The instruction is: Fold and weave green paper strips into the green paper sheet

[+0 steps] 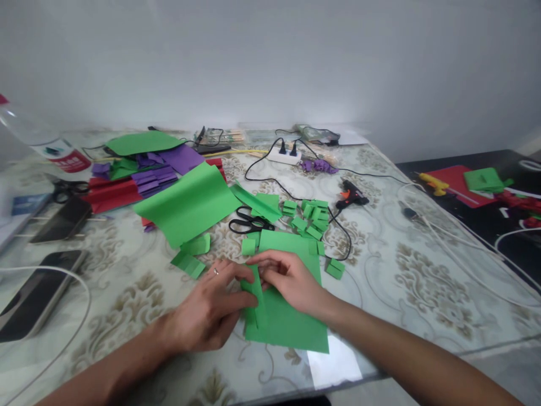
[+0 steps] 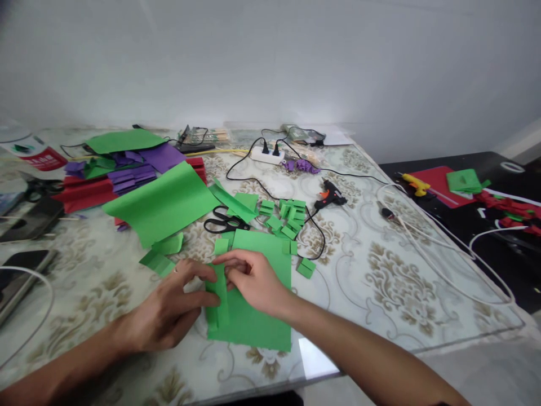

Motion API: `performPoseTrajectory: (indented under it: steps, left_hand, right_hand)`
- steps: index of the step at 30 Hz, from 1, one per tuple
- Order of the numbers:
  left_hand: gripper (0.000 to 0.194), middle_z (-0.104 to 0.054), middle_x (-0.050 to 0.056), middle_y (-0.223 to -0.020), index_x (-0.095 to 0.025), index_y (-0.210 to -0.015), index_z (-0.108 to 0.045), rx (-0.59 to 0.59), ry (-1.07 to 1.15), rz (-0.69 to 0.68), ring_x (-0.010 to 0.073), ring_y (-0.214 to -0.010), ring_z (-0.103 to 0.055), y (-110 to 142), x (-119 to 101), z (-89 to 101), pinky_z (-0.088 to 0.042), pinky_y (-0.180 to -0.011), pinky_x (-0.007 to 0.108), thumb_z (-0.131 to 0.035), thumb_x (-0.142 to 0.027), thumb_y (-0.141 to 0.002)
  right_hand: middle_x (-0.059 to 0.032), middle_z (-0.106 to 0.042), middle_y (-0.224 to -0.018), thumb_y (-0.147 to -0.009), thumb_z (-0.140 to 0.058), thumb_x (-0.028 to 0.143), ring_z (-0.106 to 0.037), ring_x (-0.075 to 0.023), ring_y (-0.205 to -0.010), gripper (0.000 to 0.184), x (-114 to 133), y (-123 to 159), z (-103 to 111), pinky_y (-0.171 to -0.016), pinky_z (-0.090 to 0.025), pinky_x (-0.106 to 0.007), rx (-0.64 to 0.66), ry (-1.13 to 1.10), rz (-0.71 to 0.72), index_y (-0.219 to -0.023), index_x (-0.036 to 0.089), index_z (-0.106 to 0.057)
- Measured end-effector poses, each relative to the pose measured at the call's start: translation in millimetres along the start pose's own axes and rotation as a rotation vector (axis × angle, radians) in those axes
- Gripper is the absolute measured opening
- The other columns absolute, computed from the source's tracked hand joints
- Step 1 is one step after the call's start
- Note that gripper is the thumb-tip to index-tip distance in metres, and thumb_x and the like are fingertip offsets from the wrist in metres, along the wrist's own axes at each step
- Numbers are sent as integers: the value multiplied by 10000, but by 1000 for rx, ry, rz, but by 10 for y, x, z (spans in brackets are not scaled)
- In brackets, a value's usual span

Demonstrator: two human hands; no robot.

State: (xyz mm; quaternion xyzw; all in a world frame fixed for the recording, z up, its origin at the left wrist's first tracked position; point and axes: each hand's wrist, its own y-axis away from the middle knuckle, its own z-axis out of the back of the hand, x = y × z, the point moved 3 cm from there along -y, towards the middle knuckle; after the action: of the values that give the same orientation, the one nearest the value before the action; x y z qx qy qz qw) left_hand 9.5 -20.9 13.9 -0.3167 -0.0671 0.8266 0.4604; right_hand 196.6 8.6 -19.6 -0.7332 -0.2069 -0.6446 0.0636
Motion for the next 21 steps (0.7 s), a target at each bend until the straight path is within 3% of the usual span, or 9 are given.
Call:
performPoseTrajectory:
  steps: [5, 9, 14, 21]
  left_hand:
    - [255, -642, 99, -1116, -215, -951, -632, -36, 16, 23, 250, -951, -628, -11, -7, 1, -523, -859, 399, -522, -13, -839]
    - [233, -624, 84, -1092, -215, -923, -564, -64, 30, 45, 223, -944, -620, 3, 16, 4, -519, -863, 373, -506, 3, -863]
    - [246, -599, 84, -1105, -215, -940, -550, -61, 54, 56, 207, -962, -620, 15, 22, 3, -523, -856, 340, -490, 19, -891]
    - [258, -577, 82, -1121, -199, -945, -555, -79, 153, 57, 191, -1001, -610, 10, 7, 32, -523, -888, 305, -448, 34, -918]
  right_hand:
    - [-7, -722, -777, -876, -573, 178, -675, -145, -684, 220, 18, 10, 4, -721, -568, -299, -27, 13, -46, -912, 191, -790]
    - [22, -643, -694, -849, -675, 210, -609, -142, -648, 101, 43, 32, -11, -647, -497, -274, -32, 111, 17, -912, 194, -753]
    - [39, -610, -747, -811, -682, 126, -550, -122, -653, 319, 35, 65, -20, -614, -432, -246, 4, 137, 80, -1112, 217, -733]
    - [49, -528, -657, -850, -705, 184, -475, -113, -594, 227, 22, 58, -11, -562, -359, -247, 67, 241, 71, -1062, 185, -785]
